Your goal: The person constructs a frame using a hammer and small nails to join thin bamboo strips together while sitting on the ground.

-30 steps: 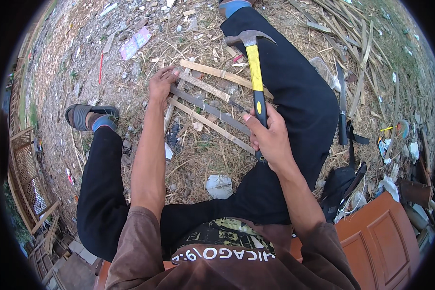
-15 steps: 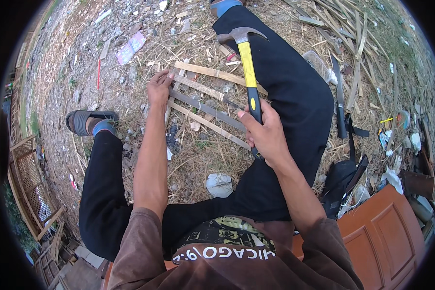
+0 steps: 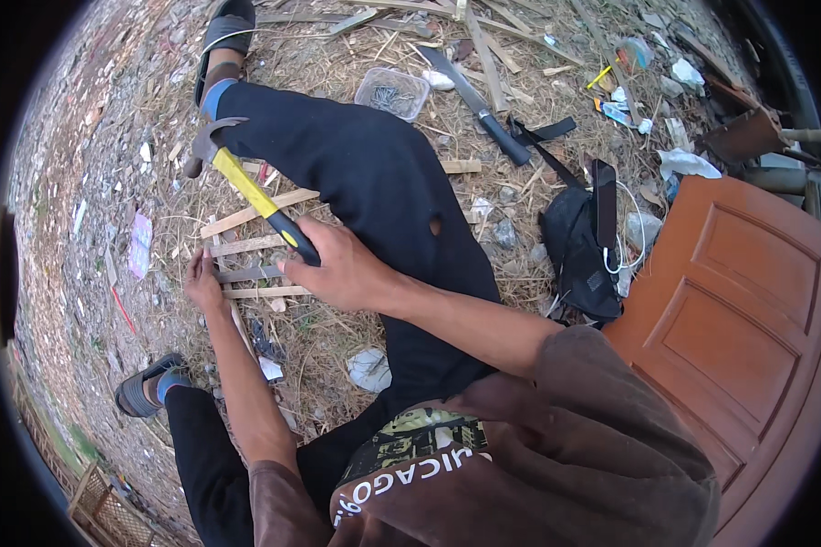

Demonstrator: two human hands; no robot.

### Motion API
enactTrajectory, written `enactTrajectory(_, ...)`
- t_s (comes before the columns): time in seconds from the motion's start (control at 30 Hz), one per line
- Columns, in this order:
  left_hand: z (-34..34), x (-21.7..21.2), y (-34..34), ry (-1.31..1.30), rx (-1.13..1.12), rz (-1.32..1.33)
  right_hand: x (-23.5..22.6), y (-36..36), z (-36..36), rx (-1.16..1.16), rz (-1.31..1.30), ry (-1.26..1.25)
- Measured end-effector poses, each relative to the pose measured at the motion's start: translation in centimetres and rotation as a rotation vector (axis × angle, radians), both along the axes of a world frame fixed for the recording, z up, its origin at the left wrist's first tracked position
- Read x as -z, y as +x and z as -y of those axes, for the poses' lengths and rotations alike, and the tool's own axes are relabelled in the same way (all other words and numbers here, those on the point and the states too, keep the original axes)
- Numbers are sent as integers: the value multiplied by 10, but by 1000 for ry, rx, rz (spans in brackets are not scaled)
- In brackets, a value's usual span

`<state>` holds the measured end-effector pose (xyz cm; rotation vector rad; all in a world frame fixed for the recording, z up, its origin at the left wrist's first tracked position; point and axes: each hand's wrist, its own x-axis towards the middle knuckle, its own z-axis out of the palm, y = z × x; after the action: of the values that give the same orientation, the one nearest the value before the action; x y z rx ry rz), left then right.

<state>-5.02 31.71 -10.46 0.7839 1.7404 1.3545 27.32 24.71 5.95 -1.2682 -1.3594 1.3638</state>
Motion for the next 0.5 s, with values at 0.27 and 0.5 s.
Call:
enactTrajectory(0.27, 5, -8, -3, 18, 24, -130, -74, 55, 42, -16, -161, -9)
enactTrajectory(0.5, -8, -38, -49, -159, 98, -203, -48, 171, 49, 504, 375, 40)
